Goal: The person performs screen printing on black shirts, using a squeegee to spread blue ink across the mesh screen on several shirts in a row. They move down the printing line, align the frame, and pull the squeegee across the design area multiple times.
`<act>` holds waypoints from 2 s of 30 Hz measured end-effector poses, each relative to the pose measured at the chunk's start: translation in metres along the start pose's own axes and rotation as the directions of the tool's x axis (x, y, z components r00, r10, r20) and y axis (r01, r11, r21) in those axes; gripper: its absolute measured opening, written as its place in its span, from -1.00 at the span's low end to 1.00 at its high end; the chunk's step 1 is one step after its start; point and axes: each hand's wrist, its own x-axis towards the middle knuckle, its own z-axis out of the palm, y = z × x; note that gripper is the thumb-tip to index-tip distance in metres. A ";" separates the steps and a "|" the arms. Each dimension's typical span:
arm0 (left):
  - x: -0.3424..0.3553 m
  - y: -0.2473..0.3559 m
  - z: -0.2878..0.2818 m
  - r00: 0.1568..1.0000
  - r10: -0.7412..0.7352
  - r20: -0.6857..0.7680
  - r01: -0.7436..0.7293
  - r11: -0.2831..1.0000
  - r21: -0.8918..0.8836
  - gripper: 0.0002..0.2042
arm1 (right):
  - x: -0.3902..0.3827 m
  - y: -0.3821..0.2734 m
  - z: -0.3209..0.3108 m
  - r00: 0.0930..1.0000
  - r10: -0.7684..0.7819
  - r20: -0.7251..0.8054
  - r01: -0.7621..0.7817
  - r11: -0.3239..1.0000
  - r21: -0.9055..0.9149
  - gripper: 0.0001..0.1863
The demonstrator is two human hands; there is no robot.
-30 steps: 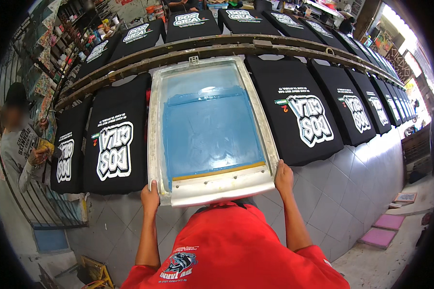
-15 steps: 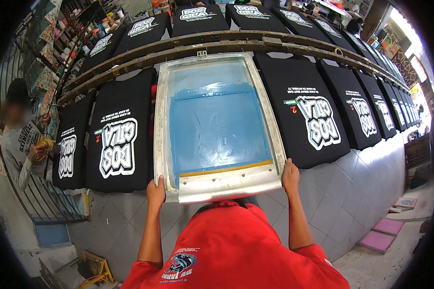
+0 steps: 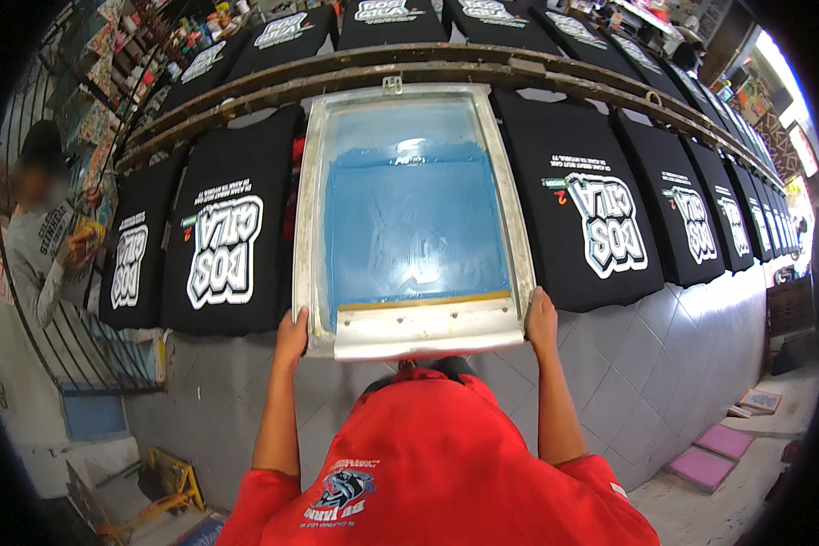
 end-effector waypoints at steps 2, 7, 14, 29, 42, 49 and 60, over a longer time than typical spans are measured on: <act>-0.002 -0.001 -0.011 0.997 -0.016 0.077 0.017 1.000 -0.012 -0.54 | 0.002 0.007 -0.008 0.999 -0.026 0.030 0.026 1.000 -0.003 -0.49; -0.021 -0.016 -0.016 1.000 0.019 0.017 -0.015 0.981 -0.191 -0.57 | -0.041 -0.017 -0.048 0.870 -0.490 0.065 0.494 0.866 -0.081 -0.44; -0.021 -0.017 0.000 0.999 -0.031 0.024 0.038 0.897 -0.440 -0.63 | -0.075 -0.061 -0.044 0.548 -0.685 0.480 0.830 0.518 -0.207 -0.39; -0.020 -0.011 0.005 1.000 0.022 -0.023 -0.029 0.909 -0.416 -0.72 | -0.052 -0.100 -0.035 0.542 -0.592 0.596 0.828 0.497 -0.260 -0.50; -0.024 0.037 -0.010 0.834 0.482 -0.270 -0.409 0.867 0.285 -0.51 | -0.003 -0.128 -0.040 0.558 -0.588 0.585 0.780 0.612 -0.128 -0.53; 0.003 0.159 0.007 0.643 0.357 0.678 -0.735 0.536 0.415 -0.74 | 0.020 -0.142 -0.024 0.582 -0.508 0.634 0.769 0.598 -0.226 -0.58; 0.156 0.221 0.028 0.484 0.809 0.334 -0.855 0.355 0.379 -0.64 | 0.172 -0.209 0.036 0.476 -0.810 0.343 0.872 0.383 -0.304 -0.63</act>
